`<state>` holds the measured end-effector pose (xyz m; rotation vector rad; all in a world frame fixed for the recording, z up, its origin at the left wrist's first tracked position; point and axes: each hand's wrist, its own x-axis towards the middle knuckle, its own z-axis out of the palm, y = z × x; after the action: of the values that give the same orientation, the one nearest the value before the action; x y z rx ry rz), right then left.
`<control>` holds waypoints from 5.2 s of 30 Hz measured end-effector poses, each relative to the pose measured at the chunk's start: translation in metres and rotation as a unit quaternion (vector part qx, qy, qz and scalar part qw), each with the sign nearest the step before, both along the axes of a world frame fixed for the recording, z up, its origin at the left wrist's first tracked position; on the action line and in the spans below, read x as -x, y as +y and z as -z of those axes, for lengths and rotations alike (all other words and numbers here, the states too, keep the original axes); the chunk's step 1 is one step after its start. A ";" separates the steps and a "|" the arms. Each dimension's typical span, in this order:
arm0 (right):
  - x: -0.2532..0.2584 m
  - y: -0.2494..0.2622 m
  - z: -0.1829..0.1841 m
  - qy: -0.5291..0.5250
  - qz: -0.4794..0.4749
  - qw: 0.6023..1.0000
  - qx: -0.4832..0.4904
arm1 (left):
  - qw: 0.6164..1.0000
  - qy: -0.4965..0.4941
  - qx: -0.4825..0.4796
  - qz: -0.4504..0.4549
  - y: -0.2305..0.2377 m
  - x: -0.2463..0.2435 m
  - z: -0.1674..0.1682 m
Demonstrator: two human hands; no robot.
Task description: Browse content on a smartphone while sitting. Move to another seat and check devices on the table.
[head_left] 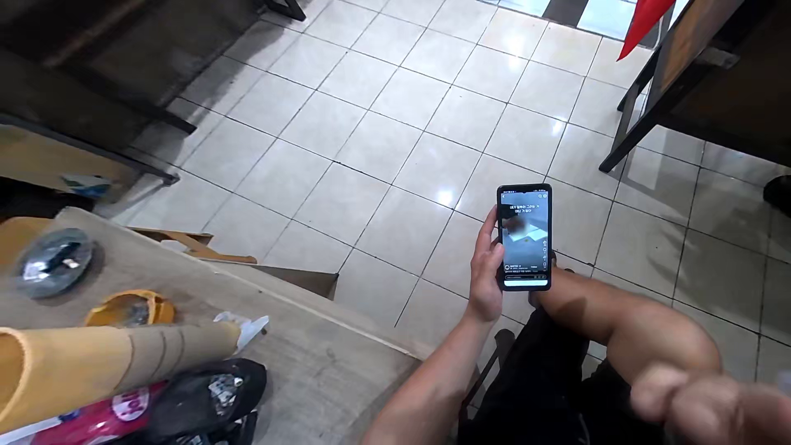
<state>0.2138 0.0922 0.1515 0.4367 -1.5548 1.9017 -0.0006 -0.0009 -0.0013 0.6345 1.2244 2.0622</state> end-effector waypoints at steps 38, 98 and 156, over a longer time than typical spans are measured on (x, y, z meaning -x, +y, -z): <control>0.073 0.252 0.215 -0.676 0.068 0.589 -0.438 | 0.999 -0.007 -0.024 0.032 0.002 -0.004 -0.004; 0.072 0.243 0.193 -0.702 0.099 0.553 -0.437 | 0.999 0.019 -0.003 0.032 0.000 -0.009 -0.007; 0.073 0.240 0.189 -0.679 0.126 0.584 -0.426 | 0.999 0.028 0.006 0.033 -0.002 -0.010 -0.008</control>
<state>0.1405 0.3325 -0.0373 -1.2002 -3.2089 0.8757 0.0097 -0.0027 0.0066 0.7228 1.2306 1.9926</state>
